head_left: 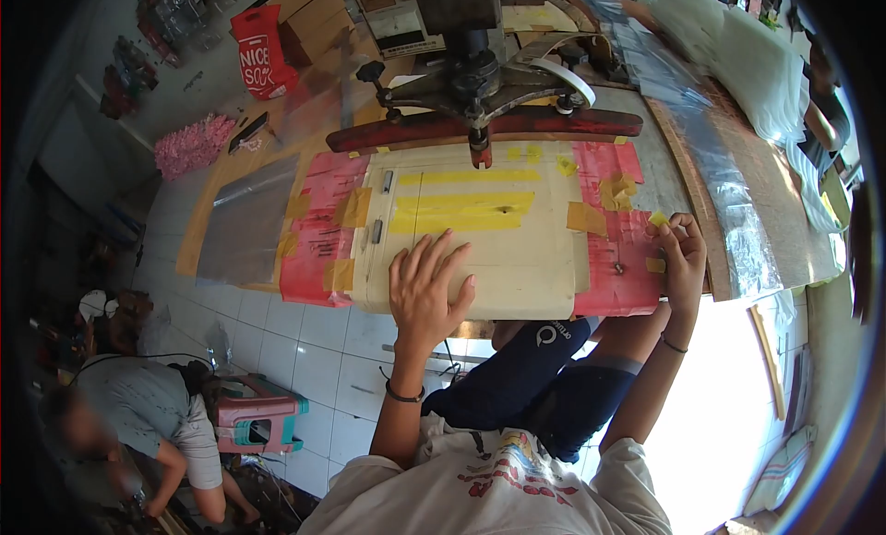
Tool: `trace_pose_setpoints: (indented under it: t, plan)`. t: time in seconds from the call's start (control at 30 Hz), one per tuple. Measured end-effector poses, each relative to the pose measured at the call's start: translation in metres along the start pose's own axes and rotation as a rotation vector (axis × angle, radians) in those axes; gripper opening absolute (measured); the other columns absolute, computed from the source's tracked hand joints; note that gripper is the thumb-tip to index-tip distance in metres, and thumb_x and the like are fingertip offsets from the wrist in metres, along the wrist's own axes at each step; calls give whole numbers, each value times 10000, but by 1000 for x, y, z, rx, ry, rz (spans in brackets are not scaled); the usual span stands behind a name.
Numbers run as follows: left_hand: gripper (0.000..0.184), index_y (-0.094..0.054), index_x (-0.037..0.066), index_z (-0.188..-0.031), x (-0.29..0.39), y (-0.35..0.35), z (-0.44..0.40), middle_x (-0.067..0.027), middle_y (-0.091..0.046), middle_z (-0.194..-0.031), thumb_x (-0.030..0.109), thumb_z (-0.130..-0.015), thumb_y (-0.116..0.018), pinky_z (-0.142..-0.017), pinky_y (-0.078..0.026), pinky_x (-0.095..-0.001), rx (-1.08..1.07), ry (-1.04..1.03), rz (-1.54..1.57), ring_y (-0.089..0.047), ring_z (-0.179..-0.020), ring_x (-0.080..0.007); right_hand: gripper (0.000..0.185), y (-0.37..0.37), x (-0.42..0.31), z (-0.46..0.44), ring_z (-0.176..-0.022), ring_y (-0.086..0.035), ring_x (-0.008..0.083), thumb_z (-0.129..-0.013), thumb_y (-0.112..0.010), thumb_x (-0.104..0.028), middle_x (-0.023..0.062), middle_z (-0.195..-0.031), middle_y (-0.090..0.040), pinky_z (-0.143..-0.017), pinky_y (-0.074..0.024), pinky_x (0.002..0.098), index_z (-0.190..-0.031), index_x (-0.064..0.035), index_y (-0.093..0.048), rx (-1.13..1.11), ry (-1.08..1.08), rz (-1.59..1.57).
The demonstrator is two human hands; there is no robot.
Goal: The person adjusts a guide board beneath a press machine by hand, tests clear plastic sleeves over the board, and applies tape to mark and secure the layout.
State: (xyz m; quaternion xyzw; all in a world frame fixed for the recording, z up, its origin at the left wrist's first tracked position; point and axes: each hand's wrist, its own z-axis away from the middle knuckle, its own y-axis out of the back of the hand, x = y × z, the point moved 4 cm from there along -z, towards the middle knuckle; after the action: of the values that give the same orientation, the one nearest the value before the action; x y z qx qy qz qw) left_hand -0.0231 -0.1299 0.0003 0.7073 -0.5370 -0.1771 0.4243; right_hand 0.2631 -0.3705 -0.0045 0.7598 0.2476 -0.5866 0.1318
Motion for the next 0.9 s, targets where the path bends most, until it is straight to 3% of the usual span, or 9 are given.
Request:
trace_pose_setpoints:
  t: [0.57,0.73,0.9]
  plan:
    - [403,-746,147,-1110,0,-7,-7,-77,-670,-1259,368,-838,-545,-1042,-368,-460,-10,16,-62,-592,-1161,-327,112,1,-6,6,-751,-597,63,-970,-608,-85,34,-846,-656,-717,-462,203,-964,-55,-501,33,-85,94]
    - [395,-755,211,-1112,-4,-11,-4,-22,-673,-1265,396,-838,-539,-1044,-385,-460,-18,35,-98,-598,-1162,-273,220,-2,-8,7,-710,-616,107,-882,-688,-149,93,-800,-667,-640,-462,220,-920,-26,-509,141,-52,95]
    - [422,-754,163,-1091,-3,-10,-5,-62,-686,-1229,412,-856,-506,-1030,-387,-462,-19,26,-94,-601,-1139,-319,242,-1,-8,6,-670,-573,95,-890,-690,-175,92,-785,-651,-620,-450,222,-922,-29,-499,76,-49,74]
